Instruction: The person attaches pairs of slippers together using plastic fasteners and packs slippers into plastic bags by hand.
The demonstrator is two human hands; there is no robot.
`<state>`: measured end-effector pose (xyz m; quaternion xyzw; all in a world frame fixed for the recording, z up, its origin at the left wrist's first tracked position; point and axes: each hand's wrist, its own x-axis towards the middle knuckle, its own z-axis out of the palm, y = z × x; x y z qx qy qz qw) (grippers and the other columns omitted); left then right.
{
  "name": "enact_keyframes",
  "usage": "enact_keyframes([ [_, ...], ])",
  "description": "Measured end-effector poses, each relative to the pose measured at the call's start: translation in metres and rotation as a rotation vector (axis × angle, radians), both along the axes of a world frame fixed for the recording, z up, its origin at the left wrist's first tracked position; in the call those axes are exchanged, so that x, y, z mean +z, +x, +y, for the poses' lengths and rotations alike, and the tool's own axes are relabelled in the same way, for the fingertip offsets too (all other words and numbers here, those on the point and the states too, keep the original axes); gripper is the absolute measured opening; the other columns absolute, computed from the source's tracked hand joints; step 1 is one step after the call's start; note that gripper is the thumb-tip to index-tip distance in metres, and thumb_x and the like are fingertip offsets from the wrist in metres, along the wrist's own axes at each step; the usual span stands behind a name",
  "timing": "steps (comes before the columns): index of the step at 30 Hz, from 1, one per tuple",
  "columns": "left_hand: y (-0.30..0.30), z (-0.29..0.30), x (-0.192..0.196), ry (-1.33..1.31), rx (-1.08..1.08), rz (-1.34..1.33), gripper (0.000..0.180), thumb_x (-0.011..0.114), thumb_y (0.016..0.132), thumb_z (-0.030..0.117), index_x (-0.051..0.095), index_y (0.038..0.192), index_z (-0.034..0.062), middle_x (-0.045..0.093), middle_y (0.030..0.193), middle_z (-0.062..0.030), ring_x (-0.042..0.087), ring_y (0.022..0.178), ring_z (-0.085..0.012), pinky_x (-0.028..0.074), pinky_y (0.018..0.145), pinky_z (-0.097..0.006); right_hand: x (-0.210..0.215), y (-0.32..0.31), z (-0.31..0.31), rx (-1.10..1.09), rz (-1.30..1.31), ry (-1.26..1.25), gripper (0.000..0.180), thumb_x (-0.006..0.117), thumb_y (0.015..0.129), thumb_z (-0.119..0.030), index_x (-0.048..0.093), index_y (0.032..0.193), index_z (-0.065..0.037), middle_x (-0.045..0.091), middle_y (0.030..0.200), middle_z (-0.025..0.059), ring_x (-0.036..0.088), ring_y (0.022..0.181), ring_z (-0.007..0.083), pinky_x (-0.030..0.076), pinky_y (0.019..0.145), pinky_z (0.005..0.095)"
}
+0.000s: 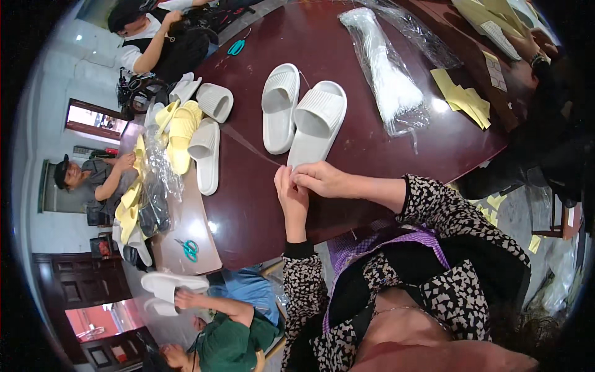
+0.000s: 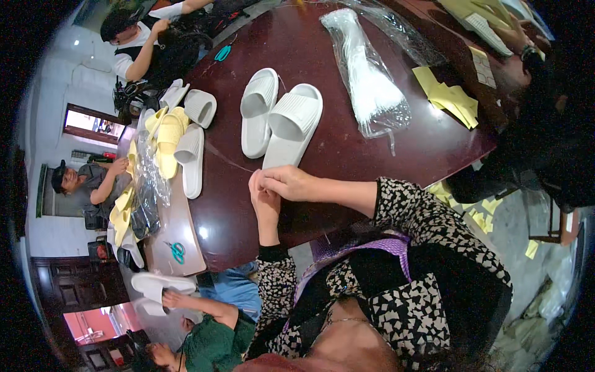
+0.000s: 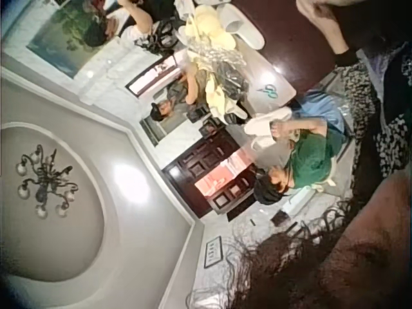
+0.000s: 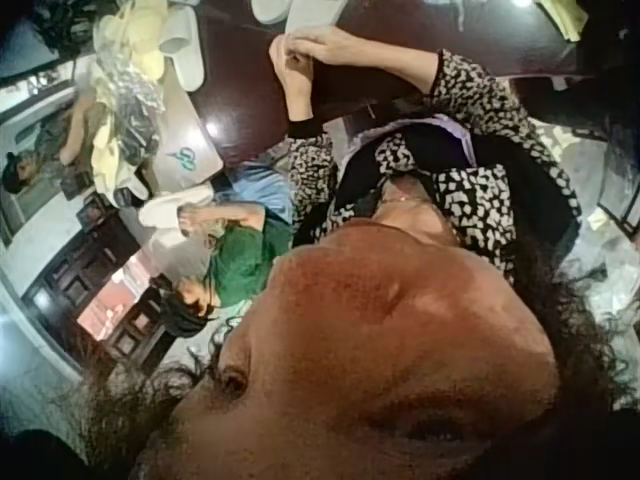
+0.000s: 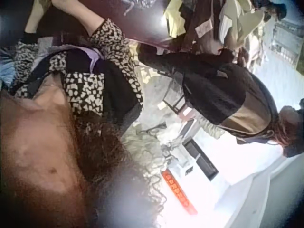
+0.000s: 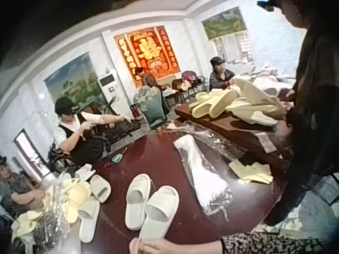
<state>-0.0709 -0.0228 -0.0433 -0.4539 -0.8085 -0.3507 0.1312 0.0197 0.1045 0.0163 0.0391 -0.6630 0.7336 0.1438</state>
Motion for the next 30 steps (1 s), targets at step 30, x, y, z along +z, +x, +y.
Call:
enact_keyframes([
  [30,-0.046,-0.076,0.069,-0.550,0.348,0.047,0.050,0.053,0.077,0.003,0.044,0.126,-0.0005,0.047,0.126,-0.0211,0.043,0.116,-0.0387,0.035,0.098,-0.043,-0.022,0.041,0.079,-0.370,-0.051,-0.044,0.026,0.043,0.096,-0.022,0.060,0.095,-0.003,0.055,0.071,-0.0010,0.042,0.052,0.0038,0.035,0.047,0.0177],
])
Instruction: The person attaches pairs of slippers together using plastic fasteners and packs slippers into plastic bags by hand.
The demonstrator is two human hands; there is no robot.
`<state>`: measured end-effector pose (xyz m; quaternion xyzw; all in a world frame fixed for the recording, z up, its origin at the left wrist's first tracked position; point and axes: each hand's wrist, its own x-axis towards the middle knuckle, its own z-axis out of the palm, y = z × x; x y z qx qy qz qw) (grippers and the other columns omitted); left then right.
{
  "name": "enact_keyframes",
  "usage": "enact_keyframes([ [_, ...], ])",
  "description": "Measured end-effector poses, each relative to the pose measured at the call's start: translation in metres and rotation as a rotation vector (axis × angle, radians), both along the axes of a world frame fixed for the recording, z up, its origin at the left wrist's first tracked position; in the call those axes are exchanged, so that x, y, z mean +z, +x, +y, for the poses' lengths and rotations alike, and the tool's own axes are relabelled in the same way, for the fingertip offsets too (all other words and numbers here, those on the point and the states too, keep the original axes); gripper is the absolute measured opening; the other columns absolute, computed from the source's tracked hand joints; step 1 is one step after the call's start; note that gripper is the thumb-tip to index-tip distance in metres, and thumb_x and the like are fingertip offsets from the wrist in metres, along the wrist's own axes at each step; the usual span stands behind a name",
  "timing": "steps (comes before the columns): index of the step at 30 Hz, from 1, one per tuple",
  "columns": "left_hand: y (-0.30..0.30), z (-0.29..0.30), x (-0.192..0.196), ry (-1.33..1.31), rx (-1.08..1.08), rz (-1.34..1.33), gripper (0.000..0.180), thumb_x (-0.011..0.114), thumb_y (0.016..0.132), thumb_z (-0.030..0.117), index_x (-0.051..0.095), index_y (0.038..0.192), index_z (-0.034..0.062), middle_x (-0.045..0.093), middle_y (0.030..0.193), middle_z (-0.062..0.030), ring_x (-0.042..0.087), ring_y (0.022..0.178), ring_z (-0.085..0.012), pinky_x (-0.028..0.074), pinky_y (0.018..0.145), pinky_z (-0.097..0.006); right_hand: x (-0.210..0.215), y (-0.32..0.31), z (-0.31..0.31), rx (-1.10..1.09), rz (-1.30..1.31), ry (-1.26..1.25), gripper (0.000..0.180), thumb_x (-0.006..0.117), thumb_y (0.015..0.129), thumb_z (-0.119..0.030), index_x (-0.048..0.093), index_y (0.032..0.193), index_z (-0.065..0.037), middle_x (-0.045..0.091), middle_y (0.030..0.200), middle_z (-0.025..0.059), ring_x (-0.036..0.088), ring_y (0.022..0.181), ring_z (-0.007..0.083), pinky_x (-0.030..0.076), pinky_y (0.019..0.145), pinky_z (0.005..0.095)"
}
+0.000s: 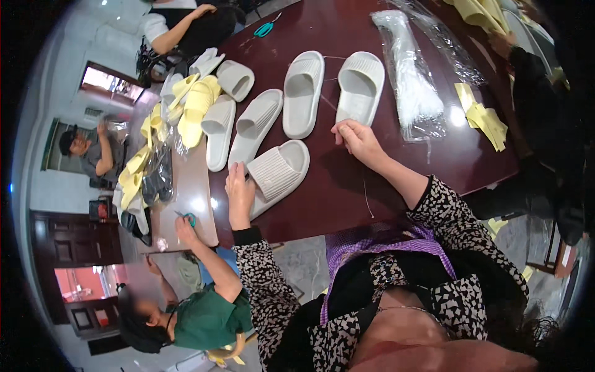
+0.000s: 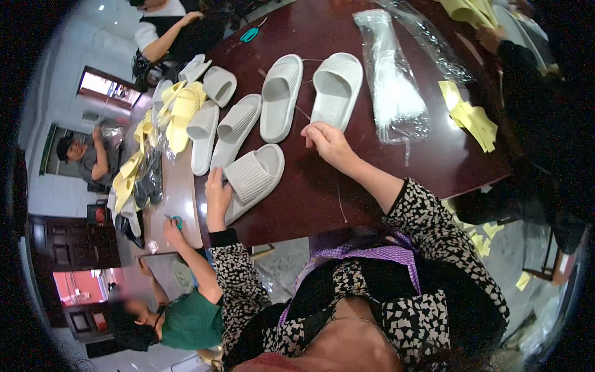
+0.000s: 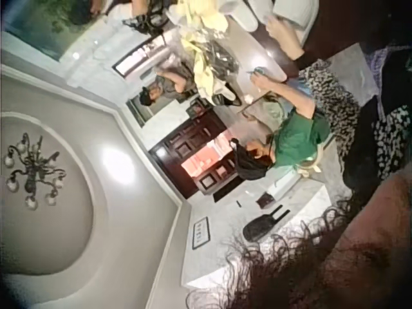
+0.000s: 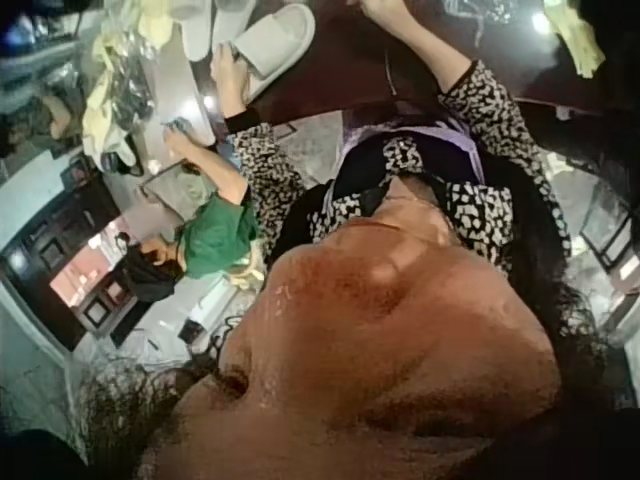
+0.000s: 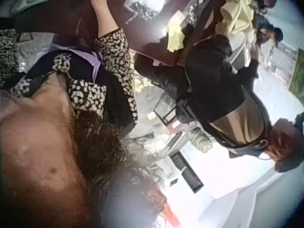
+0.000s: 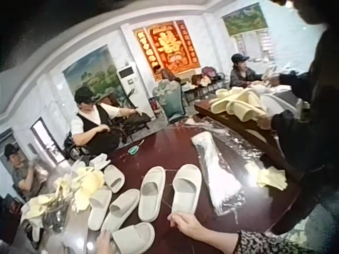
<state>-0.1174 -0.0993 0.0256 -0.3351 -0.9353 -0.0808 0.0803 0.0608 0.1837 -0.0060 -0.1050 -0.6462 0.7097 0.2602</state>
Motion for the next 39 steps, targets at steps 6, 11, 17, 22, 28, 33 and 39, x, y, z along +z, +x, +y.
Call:
enact_keyframes([
  [6,-0.080,0.034,-0.003,0.163,-0.100,-0.298,0.050,0.058,0.079,0.009,0.045,0.127,0.0013,0.055,0.116,-0.0203,0.054,0.103,-0.0325,0.044,0.086,-0.036,-0.002,-0.010,0.010,-0.031,0.017,0.003,0.027,0.041,0.096,-0.023,0.059,0.092,-0.003,0.054,0.070,-0.0017,0.041,0.050,0.0037,0.035,0.046,0.0182],
  [11,-0.102,0.074,0.002,0.193,-0.083,-0.468,0.041,0.059,0.080,0.011,0.053,0.120,0.0021,0.060,0.107,-0.0174,0.059,0.096,-0.0276,0.046,0.080,-0.034,0.012,-0.008,0.015,-0.037,-0.066,-0.089,0.024,0.044,0.094,-0.018,0.061,0.091,-0.001,0.056,0.070,0.0009,0.050,0.066,0.0085,0.042,0.062,0.0236],
  [17,-0.061,0.140,-0.013,0.325,-0.219,-0.448,0.038,0.059,0.079,0.011,0.057,0.116,0.0031,0.061,0.104,-0.0156,0.058,0.096,-0.0303,0.045,0.083,-0.035,0.009,-0.010,0.030,-0.098,-0.018,-0.077,0.025,0.044,0.093,-0.018,0.061,0.089,0.000,0.057,0.069,0.0015,0.050,0.064,0.0092,0.043,0.062,0.0243],
  [22,-0.030,0.156,-0.038,0.321,-0.320,-0.252,0.036,0.061,0.078,0.011,0.057,0.113,0.0016,0.061,0.098,-0.0167,0.057,0.095,-0.0341,0.044,0.085,-0.037,-0.001,-0.017,0.039,-0.173,-0.040,-0.061,0.025,0.045,0.092,-0.018,0.061,0.091,0.002,0.058,0.069,0.0042,0.052,0.064,0.0108,0.044,0.063,0.0255],
  [28,0.007,0.147,-0.046,0.444,-0.265,-0.246,0.031,0.061,0.078,0.009,0.058,0.107,-0.0006,0.060,0.093,-0.0172,0.058,0.088,-0.0329,0.046,0.079,-0.037,-0.001,-0.019,0.049,-0.260,-0.004,0.156,0.027,0.046,0.091,-0.019,0.061,0.097,0.003,0.062,0.074,0.0093,0.060,0.071,0.0154,0.046,0.067,0.0284],
  [33,0.031,0.135,-0.038,0.749,-0.164,-0.400,0.028,0.060,0.080,0.011,0.058,0.105,-0.0017,0.060,0.093,-0.0155,0.060,0.080,-0.0275,0.047,0.071,-0.034,0.010,-0.050,0.077,-0.285,-0.121,0.422,0.028,0.046,0.089,-0.018,0.062,0.106,-0.002,0.067,0.090,0.0143,0.064,0.083,0.0262,0.047,0.077,0.0325],
  [39,0.029,0.134,-0.041,0.786,-0.195,-0.305,0.026,0.060,0.081,0.012,0.058,0.103,-0.0022,0.060,0.091,-0.0133,0.060,0.077,-0.0236,0.047,0.069,-0.033,0.015,-0.099,0.112,-0.281,-0.188,0.270,0.032,0.049,0.087,-0.020,0.061,0.113,-0.006,0.064,0.106,0.0155,0.059,0.099,0.0273,0.044,0.087,0.0323],
])
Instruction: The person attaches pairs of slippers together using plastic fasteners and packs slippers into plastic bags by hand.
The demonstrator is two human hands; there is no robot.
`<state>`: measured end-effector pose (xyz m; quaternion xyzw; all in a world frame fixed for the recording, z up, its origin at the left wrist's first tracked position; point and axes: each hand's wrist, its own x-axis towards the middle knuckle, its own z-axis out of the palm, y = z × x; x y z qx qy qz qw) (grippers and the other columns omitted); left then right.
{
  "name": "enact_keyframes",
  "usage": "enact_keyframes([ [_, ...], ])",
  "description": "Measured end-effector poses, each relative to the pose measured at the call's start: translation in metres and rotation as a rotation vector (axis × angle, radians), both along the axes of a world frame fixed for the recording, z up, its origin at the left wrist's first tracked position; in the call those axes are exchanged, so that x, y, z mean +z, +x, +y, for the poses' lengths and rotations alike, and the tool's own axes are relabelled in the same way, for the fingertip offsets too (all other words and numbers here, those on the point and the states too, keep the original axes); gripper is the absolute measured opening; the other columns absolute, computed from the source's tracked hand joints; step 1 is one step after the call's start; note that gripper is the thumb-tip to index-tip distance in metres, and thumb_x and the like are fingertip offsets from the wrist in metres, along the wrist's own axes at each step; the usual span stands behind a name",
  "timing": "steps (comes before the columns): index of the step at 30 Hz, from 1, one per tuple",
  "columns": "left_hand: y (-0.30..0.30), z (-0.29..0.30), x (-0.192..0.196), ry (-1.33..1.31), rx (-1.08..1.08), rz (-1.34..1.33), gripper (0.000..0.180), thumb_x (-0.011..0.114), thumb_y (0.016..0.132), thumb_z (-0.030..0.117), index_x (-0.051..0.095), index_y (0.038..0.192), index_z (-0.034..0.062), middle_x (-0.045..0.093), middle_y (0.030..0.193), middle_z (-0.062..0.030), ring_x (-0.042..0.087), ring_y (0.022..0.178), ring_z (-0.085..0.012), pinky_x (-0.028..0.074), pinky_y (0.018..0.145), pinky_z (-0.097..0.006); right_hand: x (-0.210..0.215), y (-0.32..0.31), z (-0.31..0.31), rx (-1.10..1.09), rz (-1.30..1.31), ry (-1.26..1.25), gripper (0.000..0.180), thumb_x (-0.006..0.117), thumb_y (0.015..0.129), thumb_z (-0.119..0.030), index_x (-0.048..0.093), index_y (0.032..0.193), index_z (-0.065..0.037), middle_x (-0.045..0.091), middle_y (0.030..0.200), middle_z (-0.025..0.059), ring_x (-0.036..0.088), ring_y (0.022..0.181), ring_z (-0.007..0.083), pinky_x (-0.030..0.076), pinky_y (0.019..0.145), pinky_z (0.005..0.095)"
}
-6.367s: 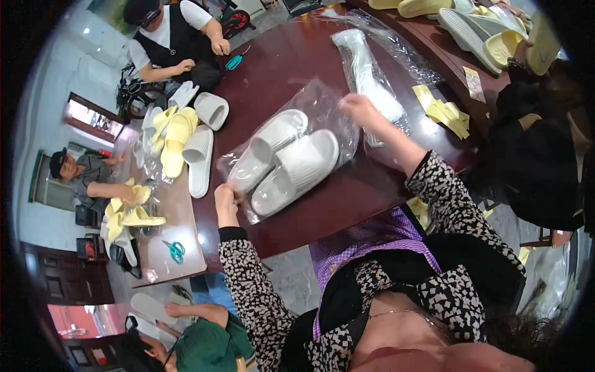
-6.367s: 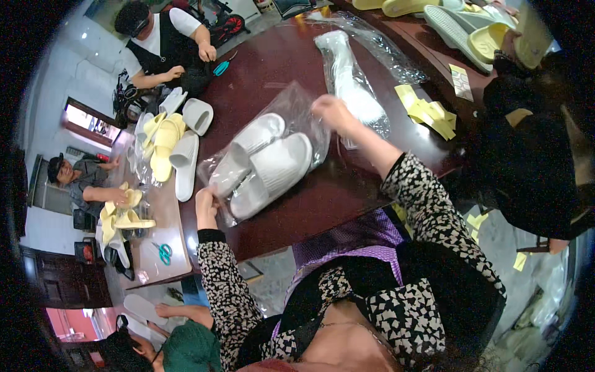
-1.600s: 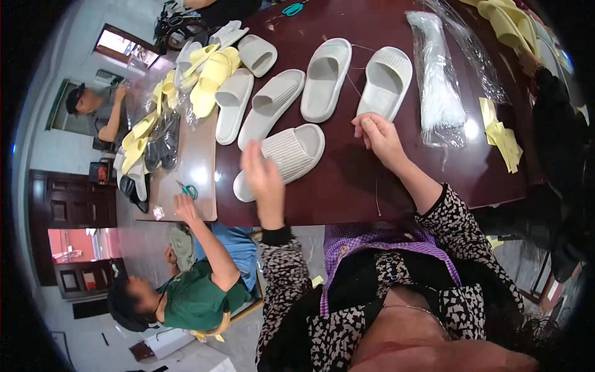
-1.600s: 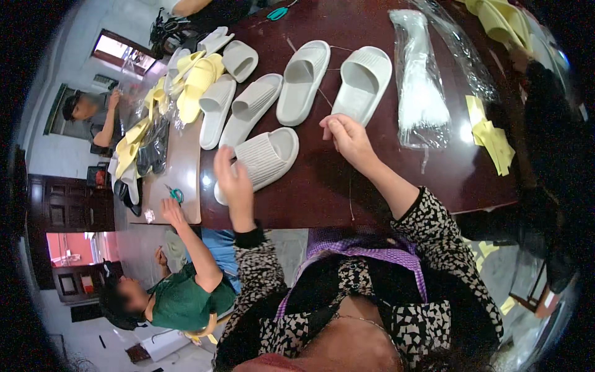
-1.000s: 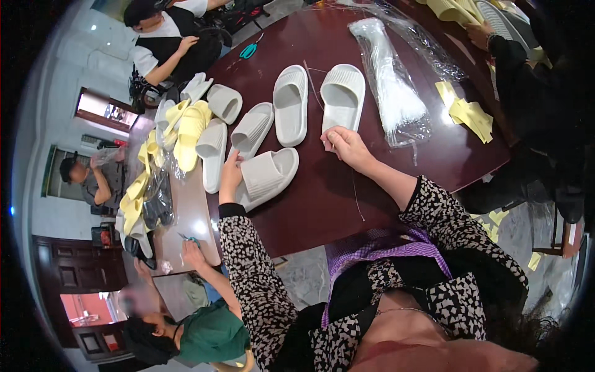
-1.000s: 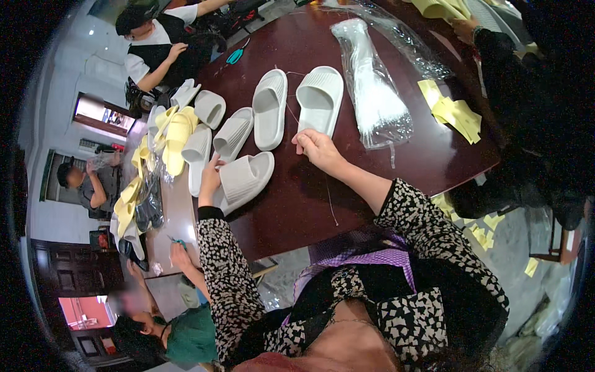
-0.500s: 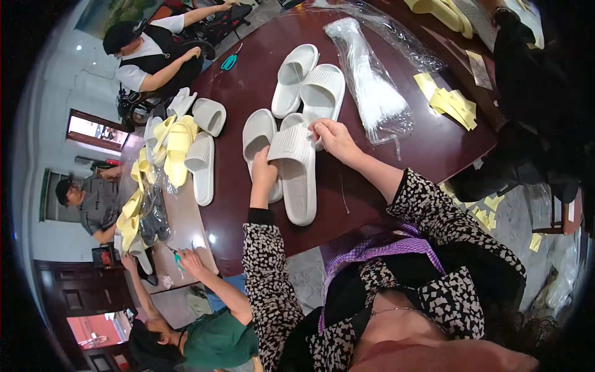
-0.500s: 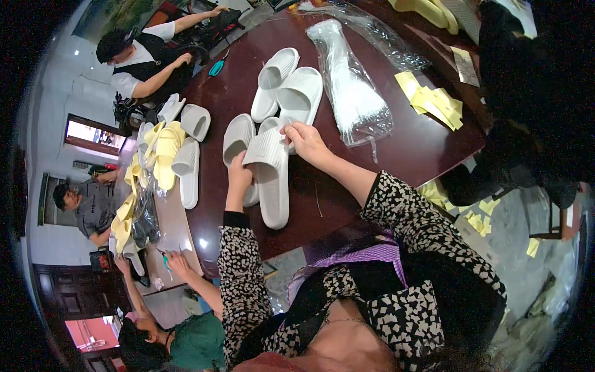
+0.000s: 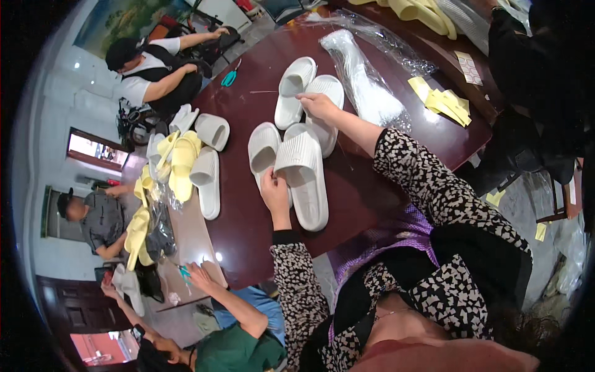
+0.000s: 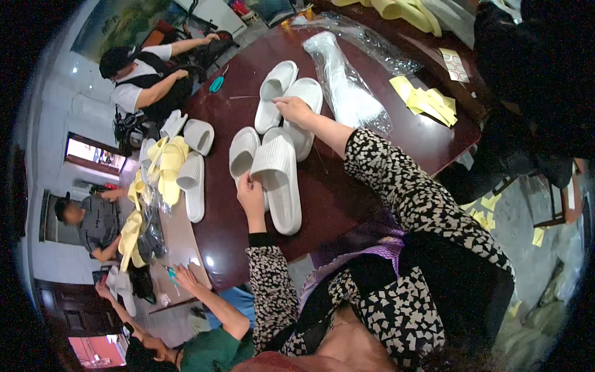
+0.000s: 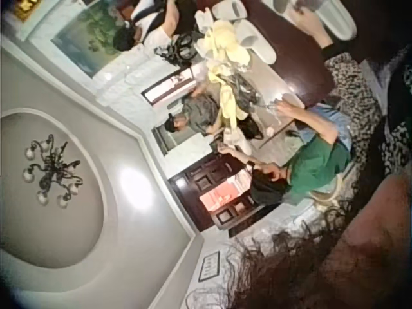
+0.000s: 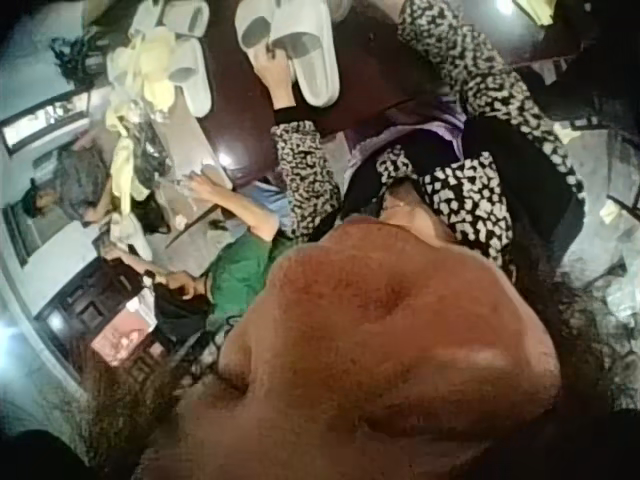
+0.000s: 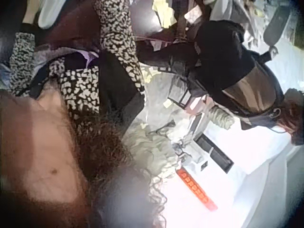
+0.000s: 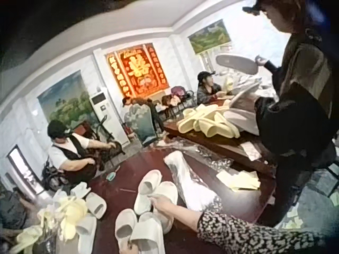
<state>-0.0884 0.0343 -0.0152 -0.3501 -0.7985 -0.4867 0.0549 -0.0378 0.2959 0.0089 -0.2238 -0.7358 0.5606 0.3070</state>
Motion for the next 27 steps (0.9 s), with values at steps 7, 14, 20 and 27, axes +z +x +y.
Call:
enact_keyframes([
  [7,0.014,0.004,0.007,-0.005,0.021,-0.030,0.025,0.060,0.081,0.011,0.059,0.102,-0.0017,0.059,0.091,-0.0118,0.060,0.074,-0.0217,0.048,0.067,-0.031,0.020,-0.024,0.022,-0.270,0.323,-0.222,0.032,0.049,0.088,-0.021,0.062,0.112,-0.004,0.065,0.089,0.0061,0.057,0.077,0.0150,0.046,0.070,0.0302],
  [14,0.006,-0.014,0.020,-0.024,0.085,-0.030,0.024,0.061,0.080,0.011,0.060,0.101,-0.0018,0.057,0.088,-0.0100,0.059,0.069,-0.0196,0.048,0.065,-0.030,0.131,-0.024,0.142,-0.367,0.317,-0.179,0.024,0.050,0.074,-0.026,0.060,0.074,-0.005,0.059,0.075,0.0131,0.054,0.070,0.0209,0.044,0.068,0.0380],
  [20,0.005,-0.018,0.007,0.024,0.077,-0.063,0.024,0.062,0.080,0.011,0.060,0.100,-0.0014,0.057,0.088,-0.0087,0.058,0.068,-0.0183,0.047,0.065,-0.029,0.276,0.105,0.281,-0.796,0.282,0.169,0.018,0.054,0.084,-0.023,0.062,0.087,-0.007,0.059,0.076,0.0080,0.054,0.067,0.0191,0.044,0.060,0.0328],
  [27,0.007,-0.016,0.004,-0.091,0.085,0.009,0.023,0.061,0.079,0.011,0.061,0.099,0.0000,0.057,0.090,-0.0091,0.058,0.069,-0.0192,0.047,0.065,-0.030,0.268,0.189,0.201,-0.718,0.574,-0.355,0.017,0.056,0.086,-0.023,0.059,0.086,-0.007,0.055,0.078,0.0056,0.052,0.059,0.0206,0.041,0.048,0.0315],
])
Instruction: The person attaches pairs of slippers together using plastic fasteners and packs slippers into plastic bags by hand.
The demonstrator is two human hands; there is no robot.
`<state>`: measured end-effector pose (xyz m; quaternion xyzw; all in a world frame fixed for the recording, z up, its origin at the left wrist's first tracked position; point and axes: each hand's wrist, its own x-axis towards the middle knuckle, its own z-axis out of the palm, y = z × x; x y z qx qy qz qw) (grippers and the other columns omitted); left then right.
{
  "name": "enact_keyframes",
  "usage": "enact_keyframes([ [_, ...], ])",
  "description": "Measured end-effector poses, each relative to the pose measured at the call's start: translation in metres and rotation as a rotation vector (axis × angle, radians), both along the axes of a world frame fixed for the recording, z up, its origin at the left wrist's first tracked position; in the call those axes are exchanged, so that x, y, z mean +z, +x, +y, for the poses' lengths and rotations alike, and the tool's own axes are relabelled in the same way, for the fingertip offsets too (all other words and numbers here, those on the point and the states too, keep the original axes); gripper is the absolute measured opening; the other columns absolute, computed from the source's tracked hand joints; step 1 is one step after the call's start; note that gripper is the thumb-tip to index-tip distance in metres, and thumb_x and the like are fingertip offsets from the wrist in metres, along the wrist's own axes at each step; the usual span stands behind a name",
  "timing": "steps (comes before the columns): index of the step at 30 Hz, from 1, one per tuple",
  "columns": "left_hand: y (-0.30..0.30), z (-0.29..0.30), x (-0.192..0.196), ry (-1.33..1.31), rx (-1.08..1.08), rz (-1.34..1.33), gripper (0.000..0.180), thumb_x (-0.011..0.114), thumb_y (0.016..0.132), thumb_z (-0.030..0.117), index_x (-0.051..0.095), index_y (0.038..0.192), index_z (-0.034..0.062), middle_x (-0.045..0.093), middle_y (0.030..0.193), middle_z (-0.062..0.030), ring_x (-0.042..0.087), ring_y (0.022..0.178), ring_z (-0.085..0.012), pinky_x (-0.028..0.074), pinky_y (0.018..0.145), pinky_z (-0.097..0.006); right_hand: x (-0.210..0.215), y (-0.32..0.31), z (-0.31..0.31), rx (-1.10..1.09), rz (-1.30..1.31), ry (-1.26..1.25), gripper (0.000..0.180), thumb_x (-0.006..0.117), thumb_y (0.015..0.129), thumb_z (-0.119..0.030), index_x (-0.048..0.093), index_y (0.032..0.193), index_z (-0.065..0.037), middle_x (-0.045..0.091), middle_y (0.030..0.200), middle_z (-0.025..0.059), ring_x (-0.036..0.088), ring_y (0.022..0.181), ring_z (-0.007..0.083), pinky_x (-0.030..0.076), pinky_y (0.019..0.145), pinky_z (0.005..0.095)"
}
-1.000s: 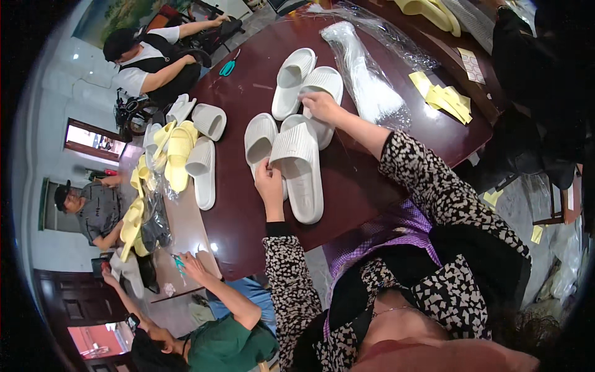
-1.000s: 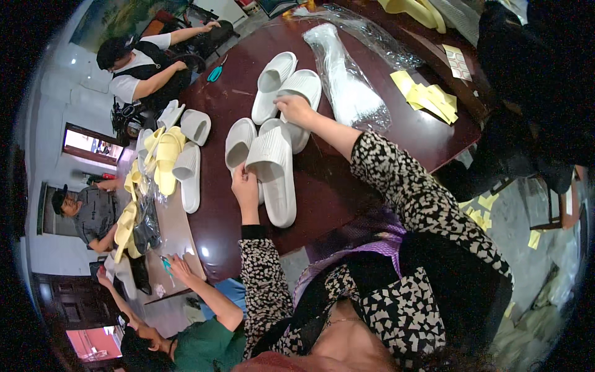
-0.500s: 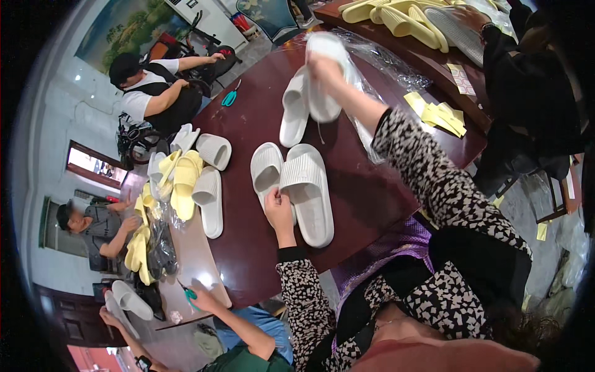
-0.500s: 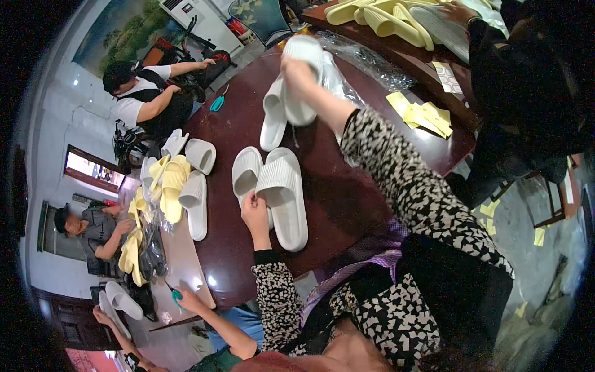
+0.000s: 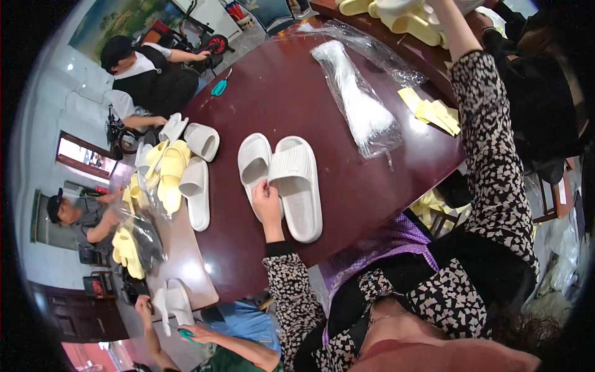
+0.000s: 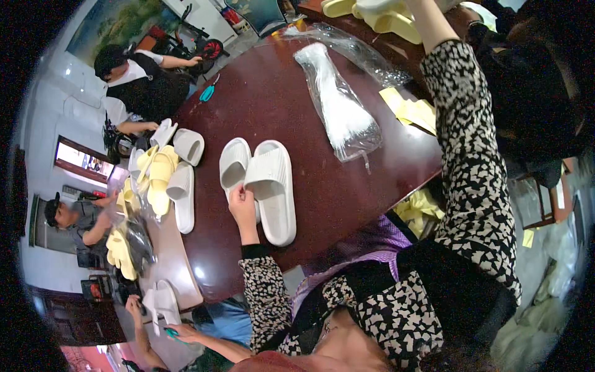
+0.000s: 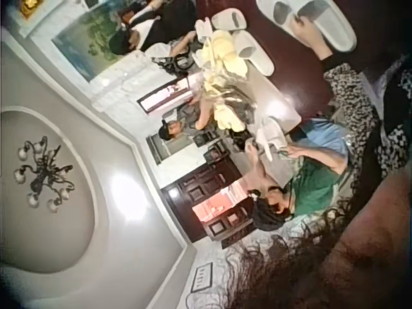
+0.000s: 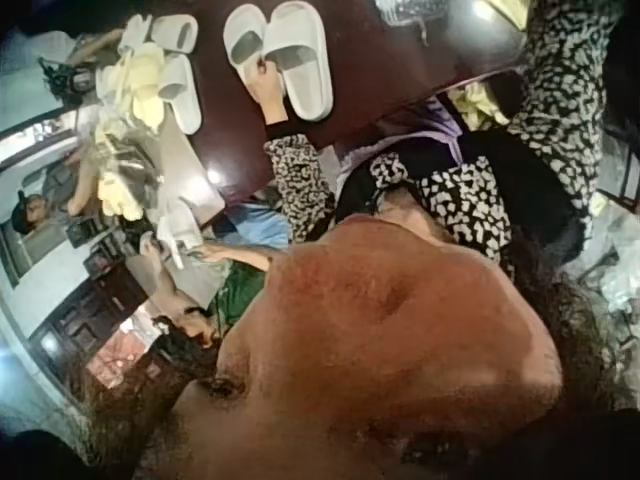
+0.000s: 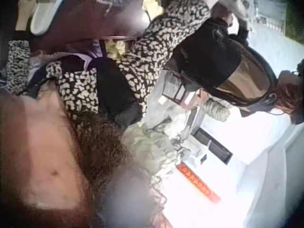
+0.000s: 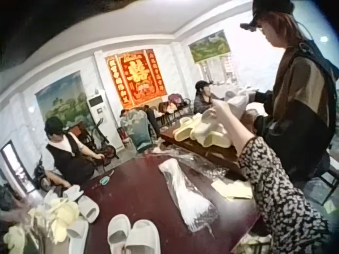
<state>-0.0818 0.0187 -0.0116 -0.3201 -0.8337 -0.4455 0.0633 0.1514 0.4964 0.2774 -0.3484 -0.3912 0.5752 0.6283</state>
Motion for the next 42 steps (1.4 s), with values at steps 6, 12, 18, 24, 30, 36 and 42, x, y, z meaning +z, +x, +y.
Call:
enact_keyframes([
  [6,-0.001,0.015,-0.003,-0.059,-0.042,0.042,0.026,0.062,0.078,0.012,0.062,0.100,0.0008,0.056,0.093,-0.0096,0.058,0.073,-0.0199,0.048,0.066,-0.030,-0.120,-0.014,-0.041,0.775,-0.264,0.228,0.027,0.052,0.088,-0.026,0.054,0.105,-0.006,0.051,0.080,0.0048,0.044,0.053,0.0133,0.038,0.044,0.0316],
  [12,-0.002,0.000,0.015,-0.056,-0.165,-0.308,0.041,0.071,0.071,0.017,0.059,0.106,0.0011,0.053,0.101,-0.0099,0.058,0.076,-0.0186,0.047,0.069,-0.030,-0.193,-0.012,-0.228,1.112,-0.238,-0.048,0.026,0.047,0.092,-0.023,0.058,0.105,-0.003,0.047,0.062,-0.0045,0.030,0.042,0.0030,0.021,0.036,0.0185],
  [18,-0.024,0.003,0.018,-0.214,-0.348,-0.090,0.048,0.073,0.069,0.019,0.058,0.111,0.0018,0.055,0.097,-0.0081,0.054,0.077,-0.0169,0.046,0.071,-0.029,-0.234,0.017,-0.288,1.409,-0.240,-0.122,0.032,0.046,0.095,-0.031,0.057,0.104,-0.003,0.050,0.065,-0.0004,0.031,0.043,0.0018,0.021,0.037,0.0169],
  [24,-0.030,0.026,0.015,-0.322,-0.254,0.112,0.045,0.071,0.071,0.026,0.057,0.104,0.0001,0.053,0.096,-0.0132,0.055,0.078,-0.0268,0.046,0.072,-0.036,-0.259,0.025,-0.298,1.403,-0.262,-0.144,0.033,0.045,0.095,-0.031,0.058,0.104,-0.002,0.051,0.067,0.0010,0.032,0.045,0.0023,0.023,0.038,0.0170],
  [30,-0.022,0.048,0.013,-0.391,-0.150,0.199,0.032,0.058,0.079,0.028,0.059,0.092,-0.0016,0.055,0.093,-0.0188,0.055,0.081,-0.0364,0.045,0.073,-0.043,-0.262,0.026,-0.301,1.324,-0.379,-0.193,0.037,0.042,0.096,-0.034,0.054,0.109,-0.001,0.051,0.069,0.0023,0.032,0.044,0.0026,0.024,0.038,0.0169],
  [36,0.002,0.063,0.008,-0.380,-0.103,0.217,0.028,0.051,0.082,0.024,0.059,0.088,-0.0028,0.055,0.090,-0.0217,0.055,0.083,-0.0402,0.045,0.073,-0.046,-0.264,0.019,-0.302,1.284,-0.311,-0.208,0.038,0.039,0.096,-0.035,0.053,0.109,-0.002,0.051,0.070,0.0022,0.031,0.044,0.0028,0.024,0.038,0.0173],
  [42,0.050,0.067,0.009,-0.376,-0.113,0.141,0.027,0.055,0.082,0.023,0.060,0.088,-0.0039,0.056,0.087,-0.0217,0.056,0.081,-0.0385,0.045,0.073,-0.045,-0.269,0.020,-0.296,1.302,-0.240,-0.184,0.038,0.039,0.096,-0.036,0.054,0.104,-0.003,0.049,0.068,0.0014,0.030,0.045,0.0030,0.022,0.038,0.0181],
])
